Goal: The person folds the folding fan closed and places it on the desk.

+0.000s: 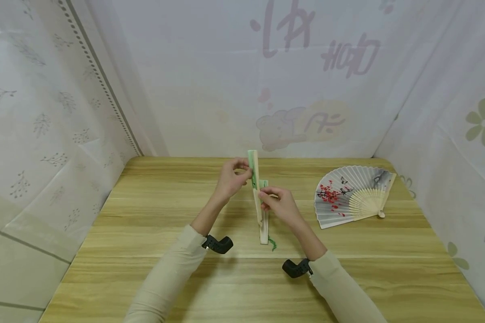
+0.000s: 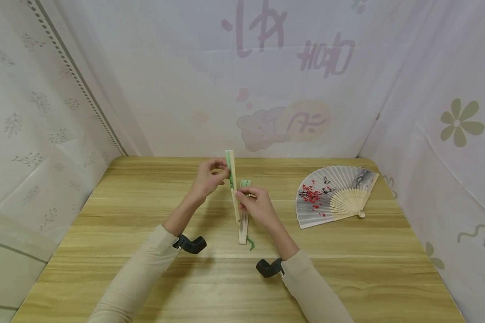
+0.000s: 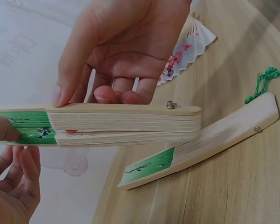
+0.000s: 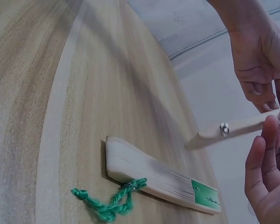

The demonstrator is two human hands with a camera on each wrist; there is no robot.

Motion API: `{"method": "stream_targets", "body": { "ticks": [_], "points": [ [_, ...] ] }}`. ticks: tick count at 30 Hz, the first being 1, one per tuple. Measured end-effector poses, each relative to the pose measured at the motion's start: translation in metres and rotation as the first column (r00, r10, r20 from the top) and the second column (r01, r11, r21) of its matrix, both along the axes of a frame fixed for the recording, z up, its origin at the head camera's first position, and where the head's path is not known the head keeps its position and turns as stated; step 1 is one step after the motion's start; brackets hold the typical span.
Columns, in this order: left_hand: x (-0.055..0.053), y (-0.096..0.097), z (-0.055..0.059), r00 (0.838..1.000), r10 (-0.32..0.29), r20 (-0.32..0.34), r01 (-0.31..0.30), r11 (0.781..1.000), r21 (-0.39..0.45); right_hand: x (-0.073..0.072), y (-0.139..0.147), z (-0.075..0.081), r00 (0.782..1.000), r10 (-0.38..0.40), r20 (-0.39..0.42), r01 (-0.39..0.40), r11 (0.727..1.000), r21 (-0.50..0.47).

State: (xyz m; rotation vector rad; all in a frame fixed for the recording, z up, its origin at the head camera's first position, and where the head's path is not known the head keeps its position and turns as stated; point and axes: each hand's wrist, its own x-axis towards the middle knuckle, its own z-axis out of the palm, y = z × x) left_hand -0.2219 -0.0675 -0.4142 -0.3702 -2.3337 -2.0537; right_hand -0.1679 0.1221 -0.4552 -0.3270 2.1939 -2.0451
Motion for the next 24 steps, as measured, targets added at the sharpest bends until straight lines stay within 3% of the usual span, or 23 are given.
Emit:
{"method": "stream_targets", "body": {
  "ticks": [5, 12, 18, 24],
  "points": [
    [0.001, 0.000, 0.000, 1.000, 0.007, 0.030, -0.007, 1.000, 0.016, 0.000, -0.003, 0.002, 0.999, -0.026, -0.025, 0.026, 0.999, 0.023],
    [0.002, -0.002, 0.000, 0.999, 0.002, 0.032, -0.003, 1.000, 0.014, 0.012, -0.006, 0.029, 0.998, -0.005, -0.066, 0.008, 0.999, 0.043],
    [0.003, -0.004, -0.001, 0.998, 0.004, 0.060, -0.006, 1.000, 0.030, 0.001, -0.005, 0.004, 0.993, -0.013, -0.114, 0.023, 0.996, 0.082],
    [0.005, -0.007, -0.002, 0.997, -0.004, 0.083, 0.001, 0.999, 0.035, -0.001, -0.006, -0.005, 0.983, -0.016, -0.182, 0.033, 0.995, 0.089]
  ]
}}
